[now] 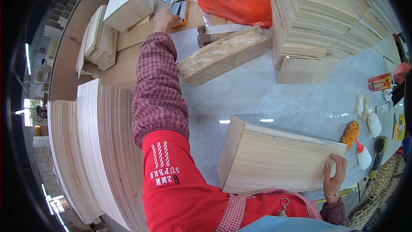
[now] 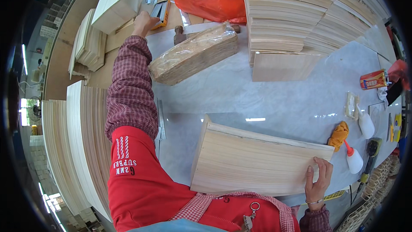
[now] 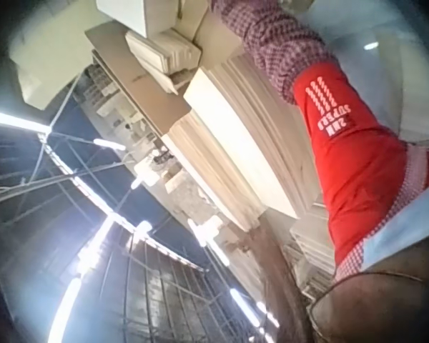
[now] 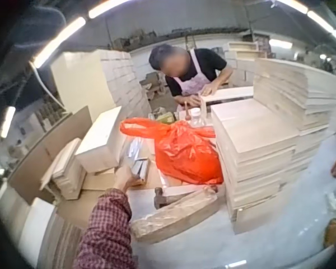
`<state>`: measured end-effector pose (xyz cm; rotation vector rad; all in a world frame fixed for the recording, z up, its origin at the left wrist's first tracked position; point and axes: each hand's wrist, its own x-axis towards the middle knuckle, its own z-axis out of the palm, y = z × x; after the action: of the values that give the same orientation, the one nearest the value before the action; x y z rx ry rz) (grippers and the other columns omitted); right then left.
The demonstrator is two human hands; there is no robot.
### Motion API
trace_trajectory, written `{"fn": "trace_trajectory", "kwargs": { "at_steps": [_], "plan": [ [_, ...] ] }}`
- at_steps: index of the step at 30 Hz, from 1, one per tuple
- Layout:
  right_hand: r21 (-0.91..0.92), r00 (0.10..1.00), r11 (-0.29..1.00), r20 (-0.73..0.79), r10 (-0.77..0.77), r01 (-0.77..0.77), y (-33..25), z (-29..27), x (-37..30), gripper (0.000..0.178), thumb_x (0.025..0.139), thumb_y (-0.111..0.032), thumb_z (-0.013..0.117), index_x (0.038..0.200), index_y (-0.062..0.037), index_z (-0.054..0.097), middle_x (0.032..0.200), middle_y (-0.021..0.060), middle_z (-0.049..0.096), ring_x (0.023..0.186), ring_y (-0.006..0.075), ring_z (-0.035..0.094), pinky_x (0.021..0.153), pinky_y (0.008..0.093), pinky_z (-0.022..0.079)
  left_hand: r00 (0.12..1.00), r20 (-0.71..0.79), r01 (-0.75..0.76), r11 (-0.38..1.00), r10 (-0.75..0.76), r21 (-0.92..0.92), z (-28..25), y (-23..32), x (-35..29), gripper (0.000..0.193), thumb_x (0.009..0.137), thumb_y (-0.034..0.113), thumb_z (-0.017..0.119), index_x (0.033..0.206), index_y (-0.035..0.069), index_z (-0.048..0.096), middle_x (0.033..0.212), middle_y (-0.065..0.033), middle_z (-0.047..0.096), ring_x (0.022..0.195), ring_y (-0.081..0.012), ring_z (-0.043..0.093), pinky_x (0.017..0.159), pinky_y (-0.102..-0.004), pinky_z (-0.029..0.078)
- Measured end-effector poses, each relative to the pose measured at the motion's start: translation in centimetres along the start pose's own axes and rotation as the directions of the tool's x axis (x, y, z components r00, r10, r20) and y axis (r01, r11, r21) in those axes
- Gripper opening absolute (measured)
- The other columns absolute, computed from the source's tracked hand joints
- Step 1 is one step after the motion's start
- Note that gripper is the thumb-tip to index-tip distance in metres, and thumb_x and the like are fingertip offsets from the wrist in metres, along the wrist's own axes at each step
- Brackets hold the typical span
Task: Assemble wooden boxes or drawer components using glue and a pneumatic nail gun.
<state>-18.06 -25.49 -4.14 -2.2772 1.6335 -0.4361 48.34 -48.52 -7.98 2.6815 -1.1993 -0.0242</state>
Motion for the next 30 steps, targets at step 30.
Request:
{"fn": "trace_trajectory", "kwargs": {
  "at_steps": [30],
  "plan": [
    [0.204, 0.908, 0.885, -0.082, -0.411, 0.419, 5.9, -0.1, 0.9, 0.026, 0.079, -0.011, 0.059, 0.105, -0.0049, 0.059, 0.096, 0.009, 0.055, 0.085, 0.0262, 0.053, 0.078, 0.0324, 0.044, 0.838, 0.371, 0.254, -0.317, -0.4, -0.914, -7.9, 0.1, -43.1, 0.017, 0.085, 0.006, 0.057, 0.09, -0.01, 0.058, 0.074, -0.014, 0.06, 0.061, -0.0173, 0.06, 0.055, -0.0218, 0.052]
  ]
}}
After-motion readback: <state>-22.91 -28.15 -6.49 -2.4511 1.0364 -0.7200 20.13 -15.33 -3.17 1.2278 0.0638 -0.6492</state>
